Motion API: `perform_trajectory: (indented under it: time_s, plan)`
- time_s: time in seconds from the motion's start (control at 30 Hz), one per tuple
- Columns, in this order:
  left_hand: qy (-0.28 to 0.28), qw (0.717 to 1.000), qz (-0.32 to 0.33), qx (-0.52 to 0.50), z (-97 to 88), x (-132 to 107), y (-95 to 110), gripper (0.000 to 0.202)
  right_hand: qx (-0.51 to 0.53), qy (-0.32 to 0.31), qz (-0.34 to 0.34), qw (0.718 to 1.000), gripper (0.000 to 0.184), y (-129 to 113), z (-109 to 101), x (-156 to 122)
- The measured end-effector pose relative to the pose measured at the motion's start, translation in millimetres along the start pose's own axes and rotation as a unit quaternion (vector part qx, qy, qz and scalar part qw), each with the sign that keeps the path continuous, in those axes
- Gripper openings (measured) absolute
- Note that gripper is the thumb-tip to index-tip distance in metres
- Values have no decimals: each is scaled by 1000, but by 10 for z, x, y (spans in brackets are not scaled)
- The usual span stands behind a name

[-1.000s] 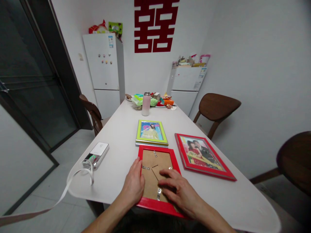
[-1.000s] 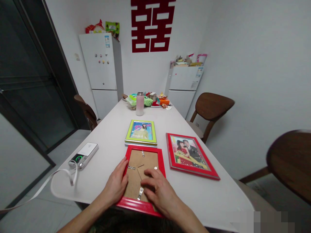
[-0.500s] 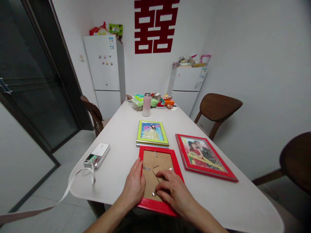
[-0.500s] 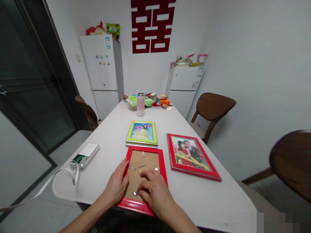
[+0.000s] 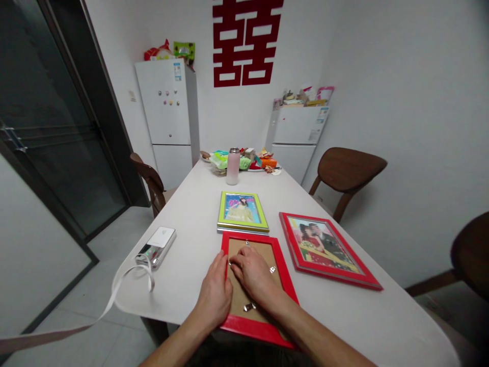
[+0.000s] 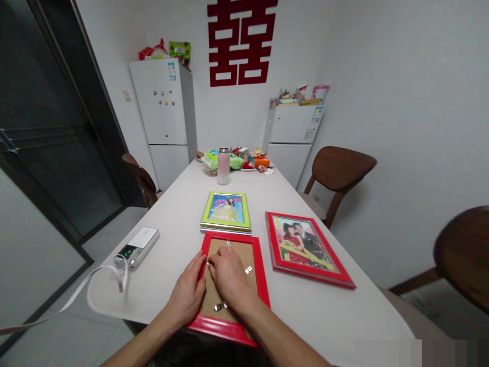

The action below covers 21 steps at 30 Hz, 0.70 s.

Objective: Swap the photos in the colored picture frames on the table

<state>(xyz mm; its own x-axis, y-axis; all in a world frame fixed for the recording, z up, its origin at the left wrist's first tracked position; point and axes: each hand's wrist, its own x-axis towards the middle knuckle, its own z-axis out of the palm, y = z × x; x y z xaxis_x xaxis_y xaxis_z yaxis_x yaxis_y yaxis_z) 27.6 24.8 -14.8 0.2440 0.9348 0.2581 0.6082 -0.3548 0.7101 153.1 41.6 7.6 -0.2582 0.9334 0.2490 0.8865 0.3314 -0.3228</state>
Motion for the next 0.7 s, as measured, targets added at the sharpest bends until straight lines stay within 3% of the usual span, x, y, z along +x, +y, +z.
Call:
perform_trajectory:
  time_s: [0.13, 0.43, 0.7]
  plan:
    - [0, 1000, 1, 2, -4, -1, 5, 51, -12, 13, 11, 1000, 19, 53, 31, 10]
    - [3, 1000, 7, 1, 19, -14, -3, 51, -57, 50, 102, 992, 24, 459, -11, 146]
    - [4, 1000, 6, -7, 24, -8, -21, 51, -54, 51, 98, 992, 28, 424, -11, 158]
